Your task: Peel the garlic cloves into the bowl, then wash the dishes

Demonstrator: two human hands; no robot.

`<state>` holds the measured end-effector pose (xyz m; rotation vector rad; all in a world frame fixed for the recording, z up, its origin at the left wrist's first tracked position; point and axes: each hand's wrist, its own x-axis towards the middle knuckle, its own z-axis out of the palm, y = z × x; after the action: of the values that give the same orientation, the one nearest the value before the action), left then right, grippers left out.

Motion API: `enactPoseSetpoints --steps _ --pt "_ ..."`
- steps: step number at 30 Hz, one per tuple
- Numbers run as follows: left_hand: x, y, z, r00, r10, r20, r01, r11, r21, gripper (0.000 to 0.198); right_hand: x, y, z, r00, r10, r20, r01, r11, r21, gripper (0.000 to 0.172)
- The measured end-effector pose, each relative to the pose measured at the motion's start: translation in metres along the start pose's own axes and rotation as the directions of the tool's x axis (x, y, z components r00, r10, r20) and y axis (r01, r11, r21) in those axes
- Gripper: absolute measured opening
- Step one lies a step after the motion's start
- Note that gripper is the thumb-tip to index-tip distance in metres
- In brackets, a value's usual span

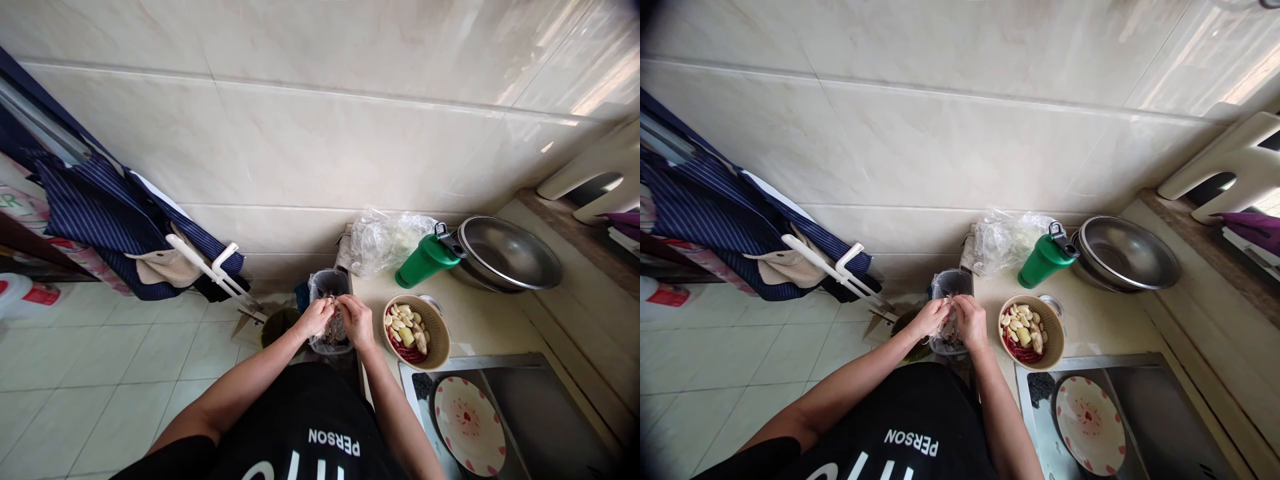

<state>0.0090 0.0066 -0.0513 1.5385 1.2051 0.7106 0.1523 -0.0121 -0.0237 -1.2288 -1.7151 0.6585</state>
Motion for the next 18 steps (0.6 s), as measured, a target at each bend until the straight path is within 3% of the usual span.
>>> enactPoseSetpoints --steps 3,5,8,11,13,16,18 --pt "-0.001 0.002 0.0 1.0 0.009 -0.004 -0.009 1.0 -0.008 0.034 -0.001 0.005 0.004 0.996 0.088 -0.03 -0.085 0.993 0.086 0.018" --pt "-0.002 0.006 -0.001 1.0 0.026 0.007 -0.025 0.999 -0.032 0.036 -0.003 0.013 0.007 0.975 0.217 -0.054 -0.201 0.957 0.208 0.016" --pt "-0.004 0.014 -0.002 0.997 0.07 0.034 -0.067 0.995 -0.073 0.039 -0.004 0.023 0.012 0.911 0.413 0.019 -0.372 0.799 0.473 0.019" --pt "-0.005 0.019 -0.003 0.996 0.085 0.033 -0.082 0.993 -0.091 0.04 -0.005 0.027 0.014 0.875 0.467 0.129 -0.441 0.658 0.61 0.022" --pt "-0.005 0.02 -0.004 0.997 0.077 0.028 -0.074 0.994 -0.082 0.04 -0.005 0.028 0.013 0.882 0.456 0.121 -0.437 0.692 0.575 0.023" --pt "-0.006 0.02 -0.005 0.997 0.081 0.018 -0.08 0.996 -0.048 0.038 -0.005 0.027 0.01 0.925 0.372 0.073 -0.366 0.825 0.431 0.023" --pt "-0.007 0.02 -0.005 0.998 0.067 0.016 -0.066 0.997 -0.043 0.037 -0.004 0.025 0.009 0.939 0.333 0.086 -0.338 0.851 0.402 0.024"
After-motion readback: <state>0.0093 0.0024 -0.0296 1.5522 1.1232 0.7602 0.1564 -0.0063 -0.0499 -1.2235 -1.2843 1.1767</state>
